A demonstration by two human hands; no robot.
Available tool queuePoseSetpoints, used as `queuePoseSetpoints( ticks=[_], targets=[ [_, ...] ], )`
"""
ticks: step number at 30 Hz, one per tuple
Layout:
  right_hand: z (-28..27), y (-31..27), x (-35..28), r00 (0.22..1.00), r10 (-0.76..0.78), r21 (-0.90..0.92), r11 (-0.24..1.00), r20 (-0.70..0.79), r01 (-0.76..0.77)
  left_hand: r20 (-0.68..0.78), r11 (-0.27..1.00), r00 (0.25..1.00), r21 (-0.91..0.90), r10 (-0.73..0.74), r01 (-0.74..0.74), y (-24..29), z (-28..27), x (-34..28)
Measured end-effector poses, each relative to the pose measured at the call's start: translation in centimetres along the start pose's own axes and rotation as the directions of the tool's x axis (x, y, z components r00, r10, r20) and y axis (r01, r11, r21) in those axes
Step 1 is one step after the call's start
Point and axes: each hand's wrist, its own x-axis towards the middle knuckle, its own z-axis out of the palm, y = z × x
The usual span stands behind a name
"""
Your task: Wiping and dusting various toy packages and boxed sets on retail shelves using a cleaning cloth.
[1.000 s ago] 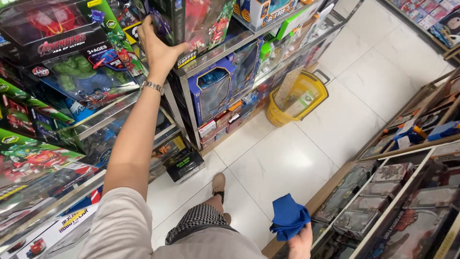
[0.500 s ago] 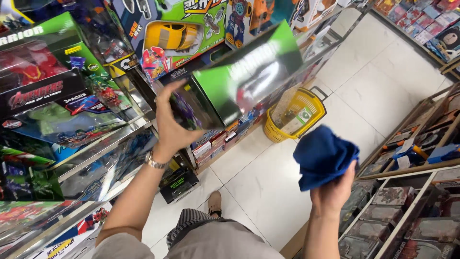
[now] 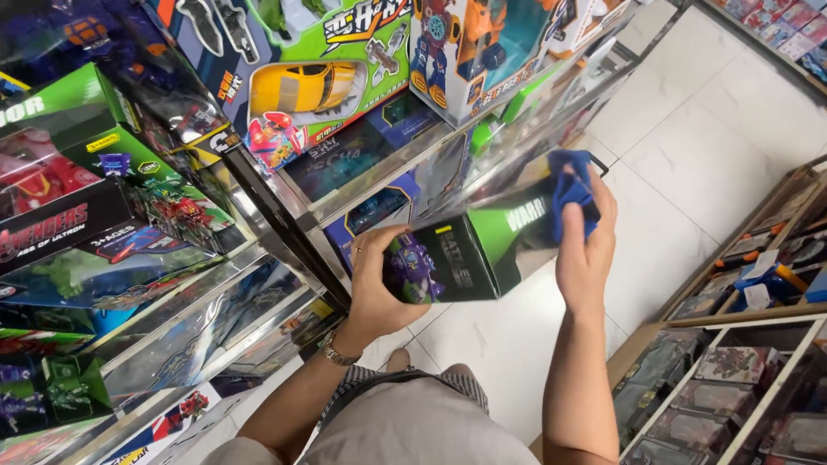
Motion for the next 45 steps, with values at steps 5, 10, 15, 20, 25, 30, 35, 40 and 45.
queuePoseSetpoints(
  ticks=[5,10,15,20,25,30,35,40,45],
  targets=[
    [5.5,2.0,0.0,0.698,0.348,0.387,0.916,-0.626,-0.110,-0.037,0.951,0.957,-0.130,-0.289,0.282,-0.5,4.5,0.8],
    [8.6,0.9,-3.1,0.942,0.071,0.142,0.990,-0.329,-0.025,0.018,0.693,0.849,-0.570,-0.528,0.442,-1.9,6.7,2.5],
    [10.5,2.7,-9.7,0.994,-0.111,-0.052,0.993,-0.017,0.110,0.029,0.400,0.783,-0.848,-0.621,0.348,-4.7,7.4,2.5],
    [8.5,4.9,-8.7,0.999,0.001,-0.197,0.980,-0.042,-0.010,0.052,0.361,0.730,-0.844,-0.682,0.398,-4.1,7.5,2.0],
    [2.7,7.0,-0.4,0.954,0.223,-0.009,0.973,-0.200,-0.229,0.132,0.335,0.743,-0.832,-0.657,0.443,-3.9,8.0,1.3],
    [-3.8,10.9,3.7,0.873,0.488,0.716,0.609,0.000,-0.341,0.200,0.382,0.775,-0.779,-0.600,0.497,-3.6,7.8,0.9],
    [-4.8,9.3,3.4,0.715,0.650,0.920,0.064,0.256,-0.387,0.410,0.113,0.703,-0.815,-0.581,0.568,-1.8,7.5,2.0],
    [-3.1,13.5,-3.2,0.771,0.547,0.920,0.002,0.326,-0.391,0.427,-0.017,0.624,-0.833,-0.655,0.552,-5.4,8.7,0.9],
    [-0.4,16.8,-8.6,0.796,0.467,0.919,-0.114,0.385,-0.378,0.549,-0.264,0.587,-0.823,-0.595,0.503,-6.3,12.0,-0.5]
  ],
)
